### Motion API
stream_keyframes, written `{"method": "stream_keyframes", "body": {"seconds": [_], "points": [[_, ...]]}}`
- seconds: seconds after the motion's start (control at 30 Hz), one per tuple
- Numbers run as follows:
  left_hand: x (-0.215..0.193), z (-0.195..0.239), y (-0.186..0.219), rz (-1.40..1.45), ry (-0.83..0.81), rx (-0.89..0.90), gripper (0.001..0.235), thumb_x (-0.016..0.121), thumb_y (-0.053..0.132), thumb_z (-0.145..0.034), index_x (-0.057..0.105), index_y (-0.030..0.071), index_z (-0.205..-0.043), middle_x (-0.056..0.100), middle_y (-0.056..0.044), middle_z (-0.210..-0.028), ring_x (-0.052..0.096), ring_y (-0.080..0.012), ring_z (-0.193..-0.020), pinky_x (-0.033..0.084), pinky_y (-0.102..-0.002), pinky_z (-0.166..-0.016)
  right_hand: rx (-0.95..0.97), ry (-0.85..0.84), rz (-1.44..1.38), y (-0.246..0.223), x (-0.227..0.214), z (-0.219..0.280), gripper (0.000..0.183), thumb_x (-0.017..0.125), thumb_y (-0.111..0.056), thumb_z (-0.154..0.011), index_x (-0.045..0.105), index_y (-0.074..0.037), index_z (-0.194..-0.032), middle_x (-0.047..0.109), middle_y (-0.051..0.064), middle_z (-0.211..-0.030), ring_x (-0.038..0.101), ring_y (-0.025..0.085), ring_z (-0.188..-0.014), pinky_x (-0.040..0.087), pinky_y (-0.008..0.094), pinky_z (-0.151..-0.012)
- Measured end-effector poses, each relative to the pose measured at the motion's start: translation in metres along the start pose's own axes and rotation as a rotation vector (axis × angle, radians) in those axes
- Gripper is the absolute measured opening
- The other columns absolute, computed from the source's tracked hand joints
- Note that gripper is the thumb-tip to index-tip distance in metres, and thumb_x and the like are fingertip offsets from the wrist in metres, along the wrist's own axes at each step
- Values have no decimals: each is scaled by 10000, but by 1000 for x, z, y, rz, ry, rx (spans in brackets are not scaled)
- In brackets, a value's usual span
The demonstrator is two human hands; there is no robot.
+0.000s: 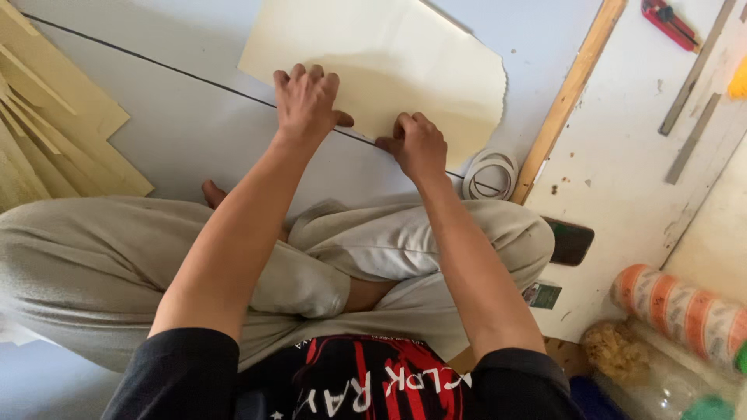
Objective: The person sits on the floor and repeatedly folds a thin strip of paper onto a larger sheet. They then use a roll of white tape to secure the folded strip to the paper, pressing it down firmly.
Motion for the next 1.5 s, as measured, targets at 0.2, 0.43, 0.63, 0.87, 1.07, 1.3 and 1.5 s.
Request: {"method": "stream_keyframes", "body": {"seconds": [0.2, 0.43, 0.63, 0.87, 1.07, 1.3, 1.5], "points": [[-10, 91, 64, -59, 351, 293, 563, 797, 506, -765, 619, 146, -1159, 593, -22, -904, 549, -227, -807, 414, -402, -697, -65, -91, -9, -7, -12, -3, 338, 829, -397, -877, 630, -124, -890, 637, 104, -906, 701, 442, -927, 557, 603, -760], [-7, 133, 73, -40, 487, 352, 380, 650, 245, -868, 679, 174, -1240, 522, -59, -887, 472, -242, -713, 380, -421, -650, -98, -174, 37, -5, -5, 8, 274, 775, -372, -900, 610, -154, -927, 626, 109, -949, 690, 432, -1011, 568, 585, -819], [-19, 123, 48, -112, 605, 282, 379, 652, 329, -853, 686, 228, -1217, 523, -73, -904, 496, -278, -739, 406, -458, -664, -113, -177, 34, -6, -6, 3, 284, 761, -410, -921, 599, -178, -946, 621, 83, -976, 694, 394, -1026, 571, 563, -819], [-18, 108, 1, -116, 279, 59, 544, 565, 333, -917, 598, 295, -1458, 528, -30, -859, 539, -275, -748, 396, -474, -720, -158, -165, 49, -10, -15, 7, 289, 764, -396, -921, 583, -172, -942, 611, 105, -947, 702, 413, -991, 581, 562, -792], [-26, 106, -2, -153, 229, 60, 563, 587, 315, -908, 608, 300, -1470, 526, -27, -823, 502, -249, -688, 359, -424, -674, -299, -120, -76, 19, -1, -1, 180, 786, -201, -893, 629, -129, -941, 595, 116, -890, 698, 442, -954, 576, 549, -790], [-9, 105, -3, -183, 219, 60, 542, 534, 318, -944, 574, 310, -1485, 526, -21, -825, 511, -225, -675, 351, -401, -658, -859, 416, 41, -71, 56, 58, 914, 886, -294, -873, 387, 65, -1550, 405, 312, -1571, 386, 395, -1472, 249, 443, -1235], [-38, 106, 2, -226, 368, 122, 512, 645, 337, -910, 634, 283, -1419, 495, -19, -771, 421, -190, -580, 330, -404, -590, -669, -195, 178, -90, 67, 54, 925, 369, -639, -1040, 274, 101, -1587, 337, 340, -1619, 277, 441, -1539, 130, 495, -1288]]}}
Point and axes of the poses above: each hand's wrist, its own z-axis away from the middle knuckle, its own x-axis out of the palm, y = z × x, the point moved 7 cm from there along -z, towards the middle knuckle
